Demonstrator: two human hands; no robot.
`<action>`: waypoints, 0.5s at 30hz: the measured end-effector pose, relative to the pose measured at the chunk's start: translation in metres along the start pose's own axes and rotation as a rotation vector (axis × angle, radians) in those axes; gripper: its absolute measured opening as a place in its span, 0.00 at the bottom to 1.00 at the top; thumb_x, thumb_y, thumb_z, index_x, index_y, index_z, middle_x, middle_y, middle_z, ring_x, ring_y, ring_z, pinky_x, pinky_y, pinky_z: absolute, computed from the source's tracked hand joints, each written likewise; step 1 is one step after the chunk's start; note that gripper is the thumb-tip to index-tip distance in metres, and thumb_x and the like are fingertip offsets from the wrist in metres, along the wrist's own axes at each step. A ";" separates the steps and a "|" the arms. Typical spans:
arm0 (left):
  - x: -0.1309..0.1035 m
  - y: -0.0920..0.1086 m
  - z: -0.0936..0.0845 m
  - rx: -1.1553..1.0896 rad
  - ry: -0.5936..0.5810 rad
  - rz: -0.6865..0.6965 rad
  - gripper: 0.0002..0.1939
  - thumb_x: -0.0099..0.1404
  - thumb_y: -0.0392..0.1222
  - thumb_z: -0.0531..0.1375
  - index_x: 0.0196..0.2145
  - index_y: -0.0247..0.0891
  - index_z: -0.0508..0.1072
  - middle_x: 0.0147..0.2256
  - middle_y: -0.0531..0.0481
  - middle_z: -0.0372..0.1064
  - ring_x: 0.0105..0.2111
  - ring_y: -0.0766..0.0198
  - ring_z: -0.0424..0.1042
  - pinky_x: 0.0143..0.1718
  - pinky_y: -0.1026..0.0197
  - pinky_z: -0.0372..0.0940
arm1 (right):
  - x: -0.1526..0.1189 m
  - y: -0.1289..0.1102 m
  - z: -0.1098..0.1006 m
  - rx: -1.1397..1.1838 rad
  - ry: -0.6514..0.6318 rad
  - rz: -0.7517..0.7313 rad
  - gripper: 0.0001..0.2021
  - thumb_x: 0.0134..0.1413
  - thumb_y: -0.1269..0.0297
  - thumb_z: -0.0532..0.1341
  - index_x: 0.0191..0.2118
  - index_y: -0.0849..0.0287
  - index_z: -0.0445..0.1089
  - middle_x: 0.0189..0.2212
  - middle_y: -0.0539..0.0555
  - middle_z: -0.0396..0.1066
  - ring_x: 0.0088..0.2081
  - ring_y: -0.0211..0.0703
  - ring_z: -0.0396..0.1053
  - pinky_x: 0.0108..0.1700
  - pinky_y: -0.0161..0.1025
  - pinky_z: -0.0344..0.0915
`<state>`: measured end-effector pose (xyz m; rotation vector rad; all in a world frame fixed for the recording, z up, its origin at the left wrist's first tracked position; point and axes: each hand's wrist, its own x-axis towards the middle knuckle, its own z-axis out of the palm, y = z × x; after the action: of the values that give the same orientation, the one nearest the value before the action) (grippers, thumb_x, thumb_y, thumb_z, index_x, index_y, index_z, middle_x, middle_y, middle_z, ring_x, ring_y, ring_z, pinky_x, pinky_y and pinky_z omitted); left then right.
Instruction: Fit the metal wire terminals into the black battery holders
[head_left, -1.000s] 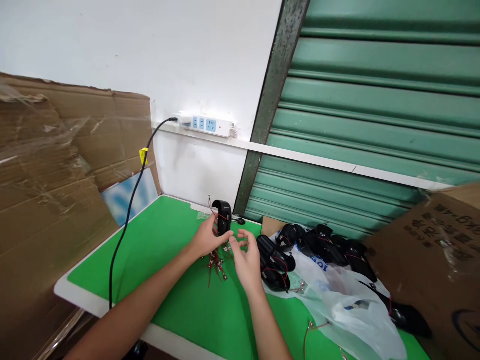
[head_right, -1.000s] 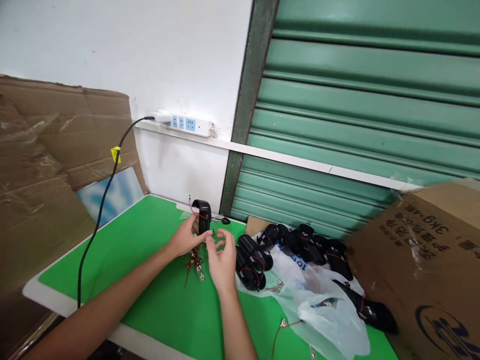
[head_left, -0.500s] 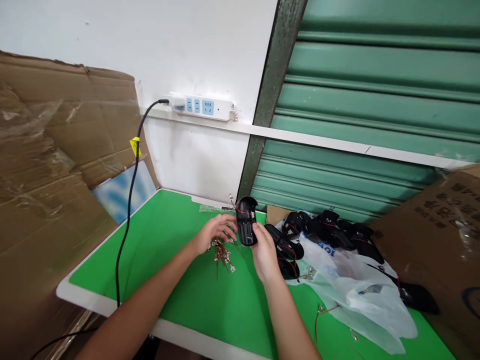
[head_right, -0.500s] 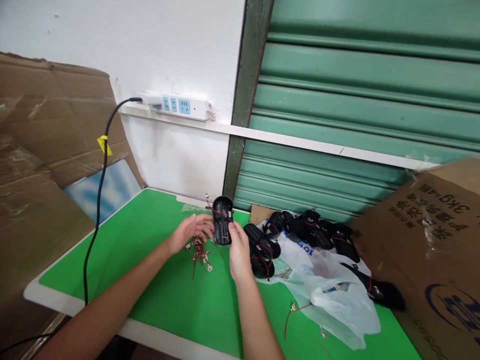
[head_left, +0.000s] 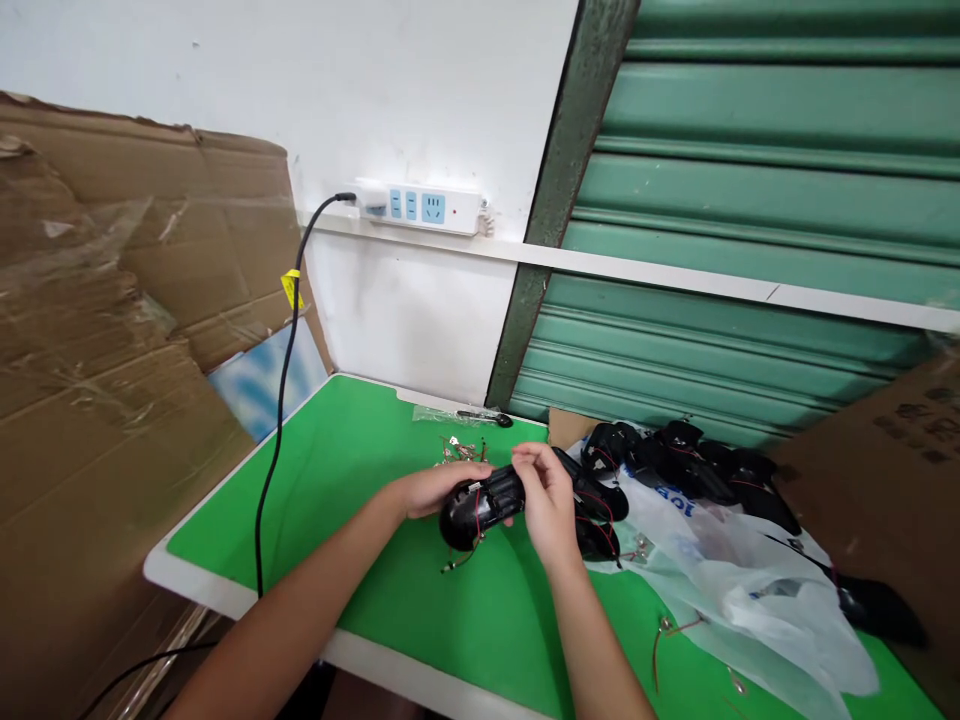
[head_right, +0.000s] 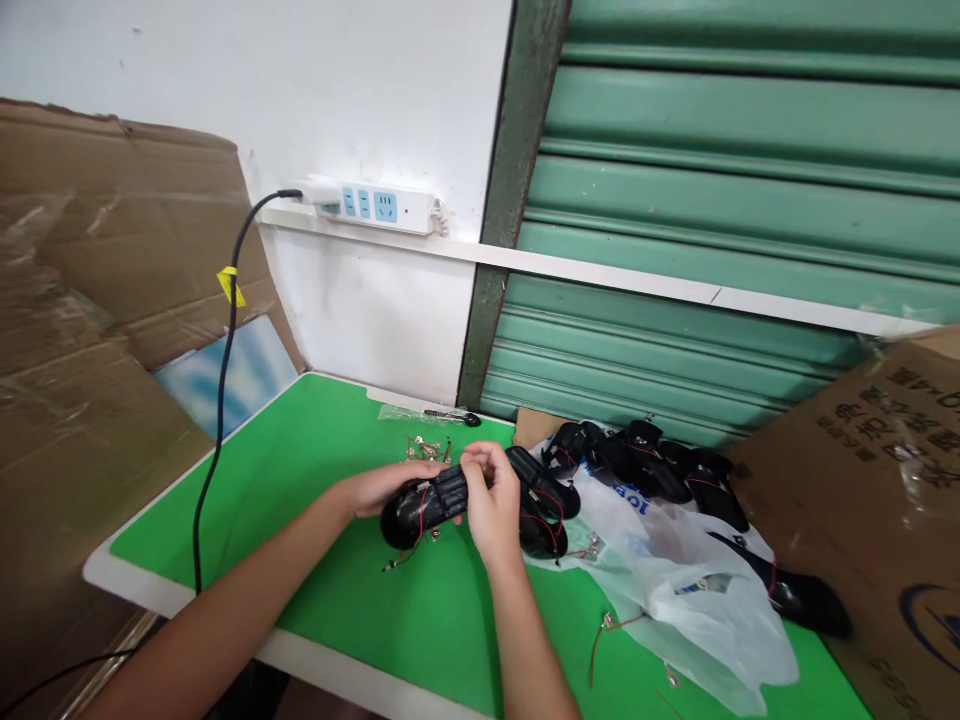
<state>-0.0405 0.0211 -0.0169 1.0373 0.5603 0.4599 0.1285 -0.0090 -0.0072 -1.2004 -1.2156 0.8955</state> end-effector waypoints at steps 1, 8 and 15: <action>0.002 0.000 0.001 -0.005 0.009 0.033 0.29 0.61 0.62 0.62 0.48 0.34 0.77 0.36 0.44 0.79 0.33 0.59 0.74 0.38 0.59 0.65 | 0.000 0.000 0.000 -0.011 0.073 -0.036 0.15 0.52 0.51 0.62 0.41 0.56 0.69 0.29 0.48 0.64 0.28 0.40 0.63 0.28 0.36 0.61; 0.008 -0.003 0.002 0.049 0.254 0.285 0.26 0.62 0.52 0.60 0.54 0.37 0.73 0.49 0.46 0.74 0.49 0.55 0.69 0.50 0.59 0.61 | 0.001 0.005 0.004 -0.048 0.130 -0.113 0.18 0.53 0.47 0.66 0.32 0.56 0.65 0.23 0.44 0.61 0.25 0.36 0.60 0.29 0.35 0.60; 0.001 -0.002 0.006 0.401 0.375 0.261 0.28 0.61 0.43 0.53 0.60 0.39 0.66 0.47 0.48 0.72 0.49 0.53 0.68 0.50 0.56 0.62 | -0.003 0.007 0.005 -0.129 0.195 -0.172 0.14 0.53 0.52 0.68 0.34 0.59 0.76 0.25 0.53 0.76 0.27 0.42 0.72 0.31 0.39 0.68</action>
<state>-0.0355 0.0172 -0.0166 1.4283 0.8791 0.8036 0.1235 -0.0094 -0.0147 -1.2343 -1.2108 0.5661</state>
